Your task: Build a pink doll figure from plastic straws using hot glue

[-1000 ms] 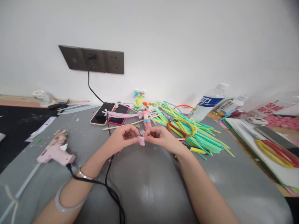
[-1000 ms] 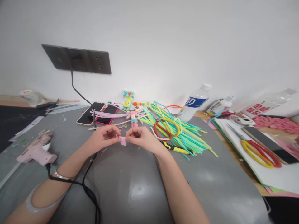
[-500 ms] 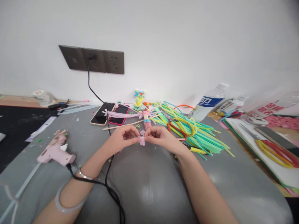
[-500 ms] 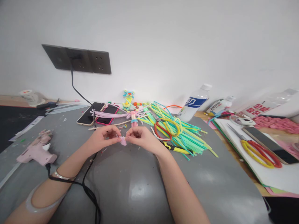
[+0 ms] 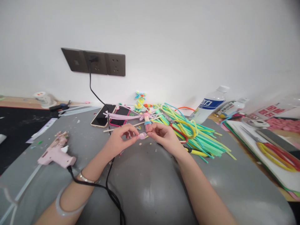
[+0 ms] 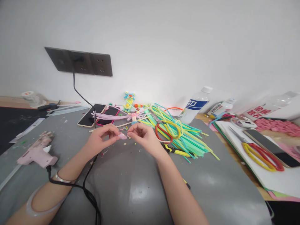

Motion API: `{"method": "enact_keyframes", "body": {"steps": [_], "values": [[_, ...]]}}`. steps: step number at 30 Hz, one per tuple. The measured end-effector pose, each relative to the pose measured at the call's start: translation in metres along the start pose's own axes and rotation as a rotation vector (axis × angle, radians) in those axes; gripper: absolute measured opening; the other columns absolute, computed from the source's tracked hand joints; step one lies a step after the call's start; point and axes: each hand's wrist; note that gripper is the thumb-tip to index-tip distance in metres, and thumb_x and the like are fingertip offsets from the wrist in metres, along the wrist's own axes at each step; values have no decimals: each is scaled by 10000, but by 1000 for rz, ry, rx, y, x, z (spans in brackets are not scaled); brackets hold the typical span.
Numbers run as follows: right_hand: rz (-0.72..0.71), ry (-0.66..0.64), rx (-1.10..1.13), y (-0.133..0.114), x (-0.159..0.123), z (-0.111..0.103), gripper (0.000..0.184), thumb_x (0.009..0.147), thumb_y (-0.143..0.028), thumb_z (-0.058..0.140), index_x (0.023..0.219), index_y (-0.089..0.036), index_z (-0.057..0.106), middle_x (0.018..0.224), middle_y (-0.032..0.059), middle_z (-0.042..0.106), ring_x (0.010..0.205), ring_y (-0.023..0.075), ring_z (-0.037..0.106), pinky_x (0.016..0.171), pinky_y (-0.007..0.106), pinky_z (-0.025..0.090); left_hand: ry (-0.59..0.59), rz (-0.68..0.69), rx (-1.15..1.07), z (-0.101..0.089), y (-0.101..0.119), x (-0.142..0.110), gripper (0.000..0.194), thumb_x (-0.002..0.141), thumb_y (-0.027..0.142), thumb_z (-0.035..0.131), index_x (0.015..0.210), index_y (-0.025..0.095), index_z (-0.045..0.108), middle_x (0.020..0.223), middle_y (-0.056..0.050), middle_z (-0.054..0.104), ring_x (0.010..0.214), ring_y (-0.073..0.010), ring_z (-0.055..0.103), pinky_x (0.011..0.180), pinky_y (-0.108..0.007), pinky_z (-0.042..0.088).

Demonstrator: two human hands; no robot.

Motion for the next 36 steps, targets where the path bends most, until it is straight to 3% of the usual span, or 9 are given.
{"method": "enact_keyframes", "body": {"steps": [3, 6, 15, 28, 36], "values": [[-93, 79, -54, -1, -1, 5, 222, 824, -409, 703, 815, -200, 627, 708, 2, 570, 635, 143, 492, 564, 273, 378, 96, 213, 106, 0, -1, 0, 60, 874, 211, 649, 824, 182, 663, 794, -42, 681, 733, -143, 601, 617, -246, 474], [-153, 176, -149, -3, -2, 7, 214, 833, -398, 695, 802, -203, 612, 658, -14, 526, 572, 130, 436, 529, 274, 343, 133, 319, 178, -1, -2, -1, 55, 886, 177, 643, 842, 187, 673, 826, -54, 698, 800, -156, 638, 653, -254, 504], [-207, 344, -270, 0, -1, -2, 325, 912, -517, 570, 782, -219, 574, 686, 14, 517, 597, 163, 426, 564, 309, 342, 167, 415, 240, -2, -4, -1, 79, 878, 122, 645, 865, 194, 675, 843, -50, 693, 807, -153, 668, 709, -262, 542], [-233, 244, -213, -1, 0, -5, 402, 948, -531, 501, 709, -213, 556, 679, 10, 507, 632, 166, 456, 619, 305, 369, 251, 372, 237, -2, -2, 0, 66, 869, 129, 657, 840, 187, 666, 814, -43, 695, 748, -137, 649, 625, -242, 499], [-250, 117, -39, -3, 1, -4, 385, 953, -498, 507, 682, -226, 480, 712, 15, 476, 700, 184, 454, 670, 326, 384, 251, 343, 225, -2, -3, 0, 54, 877, 157, 658, 835, 191, 661, 811, -39, 695, 730, -132, 634, 601, -247, 476]]}}
Point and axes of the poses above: each hand's wrist, its own x-axis towards the middle knuckle, its own z-axis out of the palm, y = z × x
